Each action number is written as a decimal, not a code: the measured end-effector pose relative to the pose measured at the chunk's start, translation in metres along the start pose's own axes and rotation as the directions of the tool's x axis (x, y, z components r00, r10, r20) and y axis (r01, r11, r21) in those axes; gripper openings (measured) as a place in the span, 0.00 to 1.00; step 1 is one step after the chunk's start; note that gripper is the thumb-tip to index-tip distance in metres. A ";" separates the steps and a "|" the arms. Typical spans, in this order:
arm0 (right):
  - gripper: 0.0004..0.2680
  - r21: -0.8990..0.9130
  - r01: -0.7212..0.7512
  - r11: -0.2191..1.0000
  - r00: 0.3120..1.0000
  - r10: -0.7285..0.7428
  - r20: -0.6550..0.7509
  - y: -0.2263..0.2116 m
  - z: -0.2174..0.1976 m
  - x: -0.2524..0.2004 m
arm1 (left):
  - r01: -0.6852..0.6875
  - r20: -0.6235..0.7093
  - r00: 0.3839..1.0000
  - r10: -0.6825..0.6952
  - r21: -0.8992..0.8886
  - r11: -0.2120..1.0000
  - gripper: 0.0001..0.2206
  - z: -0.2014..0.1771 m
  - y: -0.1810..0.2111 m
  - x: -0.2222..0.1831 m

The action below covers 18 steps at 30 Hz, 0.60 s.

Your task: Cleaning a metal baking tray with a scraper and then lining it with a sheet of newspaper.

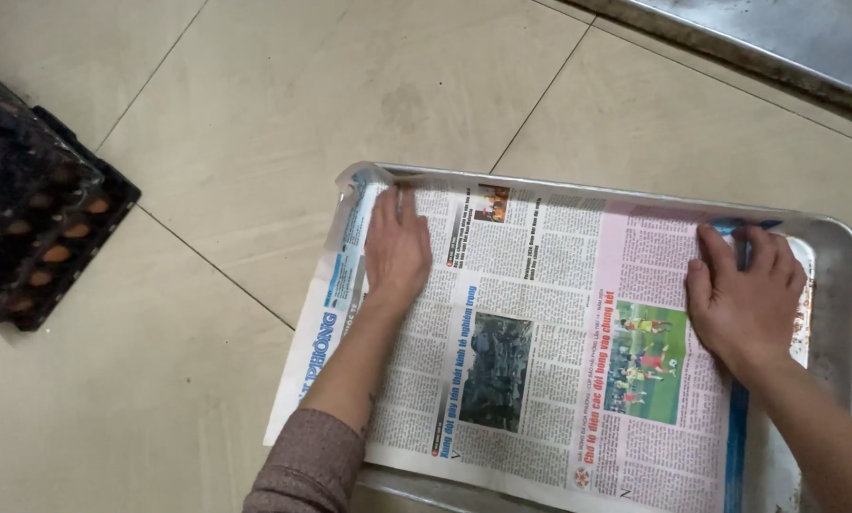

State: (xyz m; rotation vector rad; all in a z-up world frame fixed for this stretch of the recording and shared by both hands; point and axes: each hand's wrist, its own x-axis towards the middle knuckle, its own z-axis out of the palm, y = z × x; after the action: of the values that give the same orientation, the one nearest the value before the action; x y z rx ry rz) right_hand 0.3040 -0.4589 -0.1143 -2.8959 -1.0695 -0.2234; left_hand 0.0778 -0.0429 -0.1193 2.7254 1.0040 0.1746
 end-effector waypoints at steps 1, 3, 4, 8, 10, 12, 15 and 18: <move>0.23 -0.003 0.000 1.000 1.000 0.000 0.001 -0.003 -0.003 0.001 | 0.000 0.001 1.000 0.000 -0.003 1.000 0.25 -0.007 -0.004 0.004; 0.22 0.086 -0.008 0.996 1.000 0.008 0.007 -0.009 -0.008 0.002 | 0.118 -0.061 0.990 -0.127 -0.138 0.983 0.22 -0.020 -0.013 0.014; 0.22 0.086 -0.010 0.996 1.000 0.009 0.008 -0.010 -0.009 0.004 | 0.117 -0.059 0.990 -0.126 -0.138 0.983 0.22 -0.018 -0.013 0.018; 0.23 0.248 -0.075 0.966 0.996 0.062 0.059 -0.010 -0.008 0.003 | 0.179 -0.055 0.980 -0.193 -0.194 0.965 0.22 -0.014 0.004 0.012; 0.24 0.230 -0.072 0.971 0.996 0.059 0.064 -0.011 -0.008 0.001 | 0.172 -0.035 0.983 -0.181 -0.180 0.969 0.27 -0.011 0.026 -0.009; 0.25 0.175 -0.032 0.984 0.999 0.033 -0.001 -0.015 -0.008 0.001 | -0.108 0.004 0.994 0.108 -0.015 0.994 0.29 -0.006 0.052 -0.034; 0.24 0.163 -0.017 0.986 1.000 0.019 -0.009 -0.019 -0.014 0.004 | -0.352 0.086 0.934 0.348 0.044 0.935 0.32 0.016 0.067 -0.042; 0.24 0.182 0.014 0.983 1.000 -0.012 -0.012 -0.024 -0.016 0.004 | -0.331 0.044 0.941 0.335 -0.083 0.940 0.31 0.008 0.066 -0.042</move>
State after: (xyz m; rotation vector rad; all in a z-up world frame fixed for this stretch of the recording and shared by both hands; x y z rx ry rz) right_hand 0.2894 -0.4396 -0.0979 -2.7236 -1.0474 -0.1331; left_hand 0.0889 -0.1201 -0.1112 2.7932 0.5025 0.1851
